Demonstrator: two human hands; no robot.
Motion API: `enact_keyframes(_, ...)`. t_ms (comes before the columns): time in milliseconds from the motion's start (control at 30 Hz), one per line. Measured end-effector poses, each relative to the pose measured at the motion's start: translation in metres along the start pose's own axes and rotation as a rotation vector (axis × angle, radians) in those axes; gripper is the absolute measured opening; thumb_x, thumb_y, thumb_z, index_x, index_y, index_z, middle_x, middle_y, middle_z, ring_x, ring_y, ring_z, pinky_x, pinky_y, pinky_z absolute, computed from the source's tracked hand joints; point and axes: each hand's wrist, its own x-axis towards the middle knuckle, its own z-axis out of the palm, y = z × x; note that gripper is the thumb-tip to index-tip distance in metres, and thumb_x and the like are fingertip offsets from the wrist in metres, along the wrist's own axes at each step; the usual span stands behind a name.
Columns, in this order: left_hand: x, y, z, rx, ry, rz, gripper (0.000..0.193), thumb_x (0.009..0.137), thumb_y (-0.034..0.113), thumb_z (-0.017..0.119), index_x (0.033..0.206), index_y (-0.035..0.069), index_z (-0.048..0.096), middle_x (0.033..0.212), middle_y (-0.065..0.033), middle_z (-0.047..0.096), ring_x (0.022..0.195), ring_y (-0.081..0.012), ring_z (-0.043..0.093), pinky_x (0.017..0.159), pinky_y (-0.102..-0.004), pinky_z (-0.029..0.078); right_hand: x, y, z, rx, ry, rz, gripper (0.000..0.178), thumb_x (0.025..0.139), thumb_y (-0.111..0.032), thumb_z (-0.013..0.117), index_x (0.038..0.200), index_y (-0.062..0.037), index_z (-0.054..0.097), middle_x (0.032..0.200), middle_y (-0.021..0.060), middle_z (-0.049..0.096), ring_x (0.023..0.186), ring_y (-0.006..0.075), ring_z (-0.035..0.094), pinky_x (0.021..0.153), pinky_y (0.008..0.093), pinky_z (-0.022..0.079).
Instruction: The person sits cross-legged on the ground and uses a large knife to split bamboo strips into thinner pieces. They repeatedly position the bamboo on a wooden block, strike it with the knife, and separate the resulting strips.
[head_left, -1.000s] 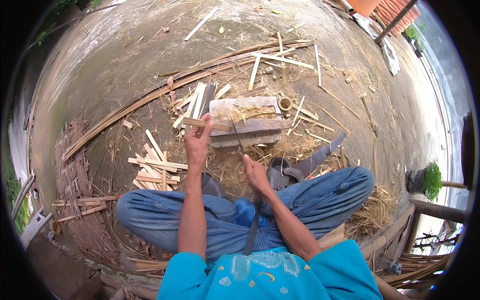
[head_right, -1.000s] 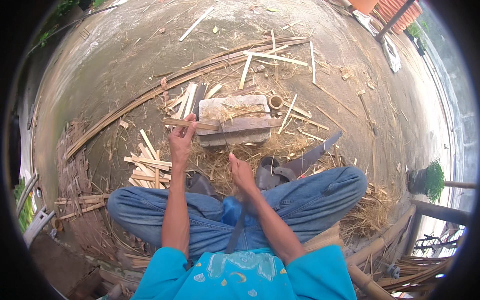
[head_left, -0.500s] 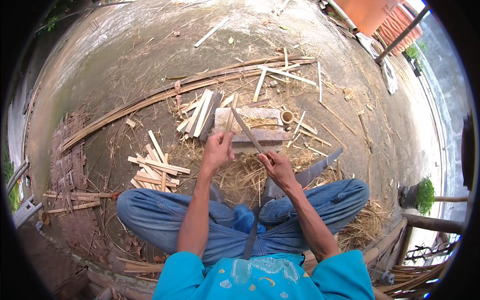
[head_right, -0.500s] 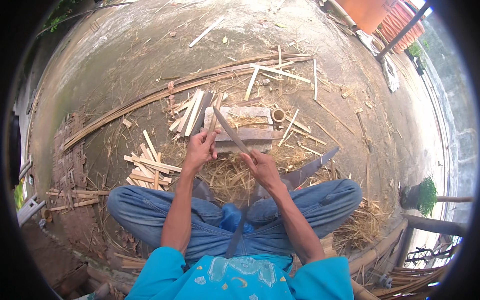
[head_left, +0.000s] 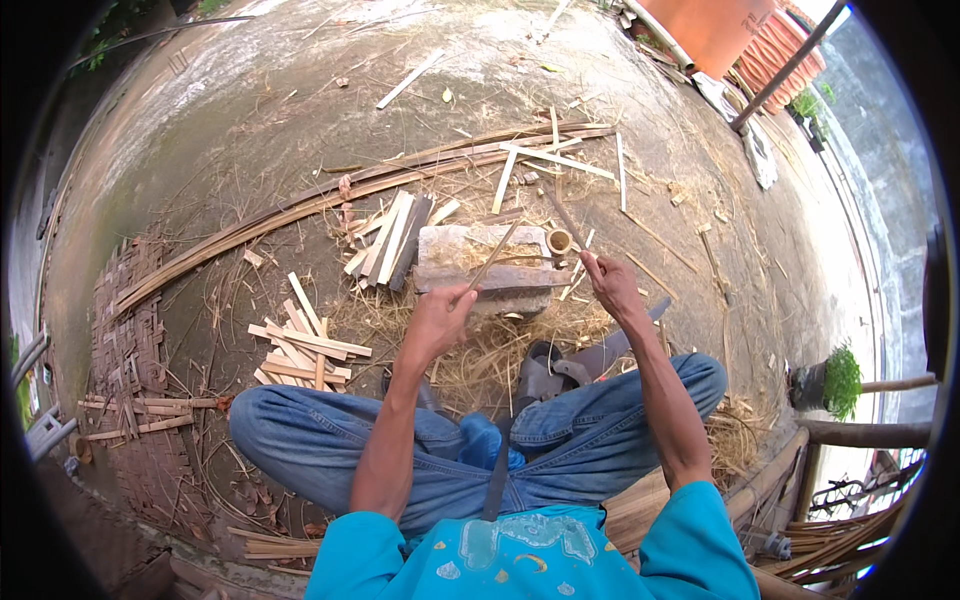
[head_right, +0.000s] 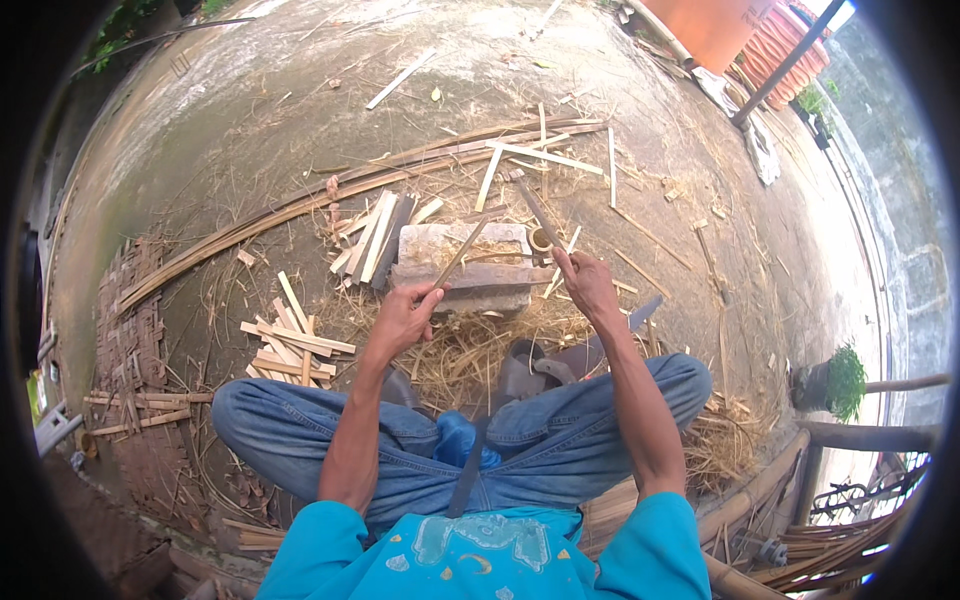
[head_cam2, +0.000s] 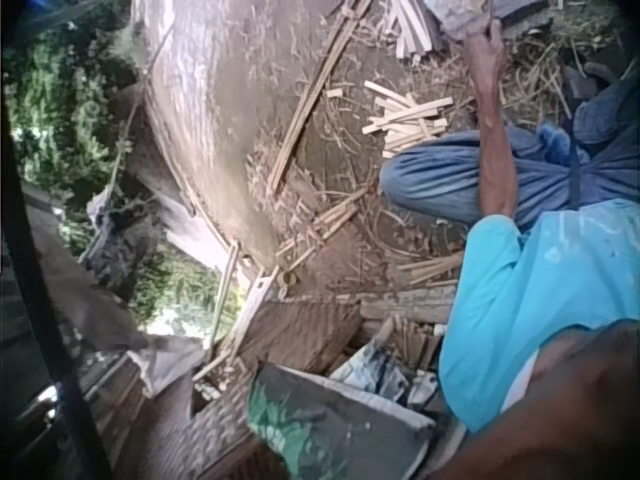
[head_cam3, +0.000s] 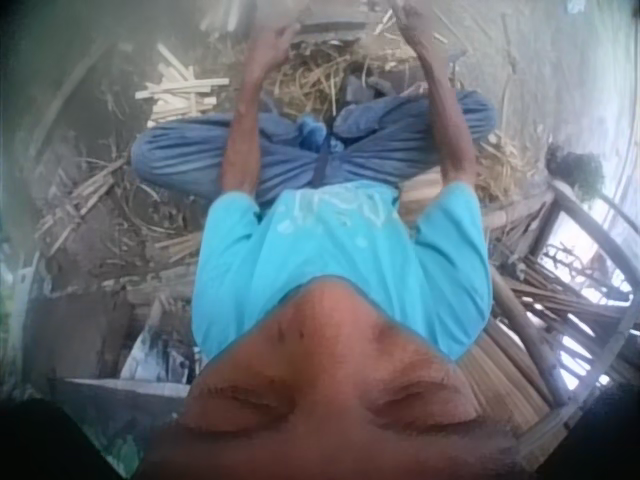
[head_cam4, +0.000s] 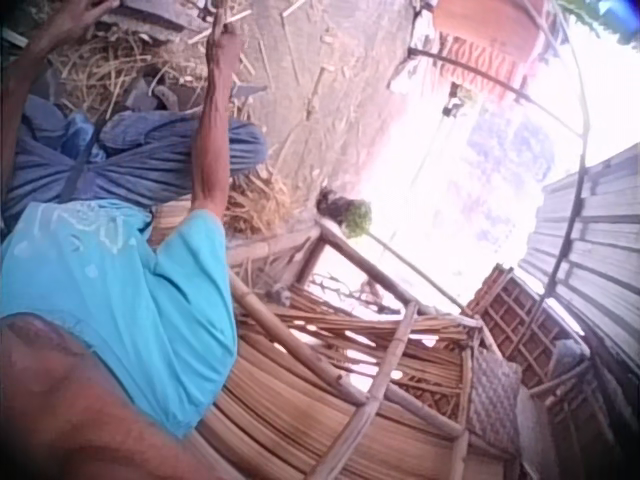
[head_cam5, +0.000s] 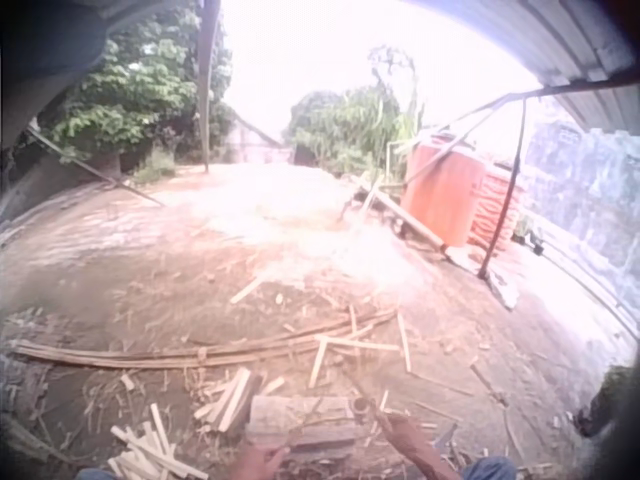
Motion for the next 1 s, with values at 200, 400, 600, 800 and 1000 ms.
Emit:
enact_keyframes(200, 0.015, -0.027, 0.007, 0.065, 0.159, 0.014, 0.035, 0.101, 0.032, 0.062, 0.115, 0.002, 0.074, 0.078, -0.0196, 0.071, 0.080, -0.0332, 0.073, 0.071, -0.0423, 0.054, -0.035, -0.025, 0.009, 0.071, -0.023, -0.179, 0.058, 0.104, -0.051, 0.058, 0.083, 0.0019, 0.063, 0.059, 0.0169, 0.052, 0.052, 0.0255, 0.043, 0.054, 0.0432, 0.038)
enact_keyframes(400, 0.013, -0.025, 0.006, 0.041, 0.209, 0.082, 0.036, 0.097, 0.032, 0.068, 0.116, 0.002, 0.075, 0.086, -0.0158, 0.074, 0.071, -0.0275, 0.070, 0.066, -0.0401, 0.052, -0.071, -0.043, 0.041, 0.025, -0.162, -0.455, 0.049, 0.104, -0.043, 0.061, 0.083, 0.0016, 0.058, 0.066, 0.0174, 0.051, 0.055, 0.0295, 0.045, 0.058, 0.0442, 0.040)
enact_keyframes(600, 0.005, -0.002, 0.003, -0.004, 0.125, 0.039, 0.035, 0.096, 0.031, 0.072, 0.116, 0.003, 0.076, 0.088, -0.0107, 0.076, 0.066, -0.0198, 0.069, 0.061, -0.0362, 0.051, -0.020, 0.009, 0.028, 0.063, -0.031, 0.057, 0.054, 0.105, -0.051, 0.056, 0.092, 0.0005, 0.062, 0.061, 0.0164, 0.054, 0.054, 0.0258, 0.055, 0.058, 0.0466, 0.046)
enact_keyframes(800, 0.006, -0.018, 0.001, 0.092, 0.242, 0.154, 0.036, 0.096, 0.031, 0.071, 0.115, 0.002, 0.076, 0.089, -0.0123, 0.076, 0.071, -0.0204, 0.071, 0.067, -0.0373, 0.055, -0.061, -0.043, 0.027, 0.012, -0.134, -0.393, 0.059, 0.108, -0.049, 0.052, 0.079, 0.0014, 0.062, 0.056, 0.0146, 0.048, 0.053, 0.0232, 0.048, 0.056, 0.0439, 0.042)
enact_keyframes(1000, 0.003, -0.011, 0.008, 0.050, 0.084, 0.057, 0.032, 0.097, 0.027, 0.071, 0.116, 0.002, 0.075, 0.084, -0.0087, 0.075, 0.068, -0.0163, 0.072, 0.060, -0.0337, 0.056, -0.024, 0.024, 0.046, 0.081, -0.010, 0.116, 0.066, 0.108, -0.052, 0.049, 0.079, 0.0051, 0.066, 0.059, 0.0176, 0.055, 0.055, 0.0244, 0.050, 0.058, 0.0457, 0.043)
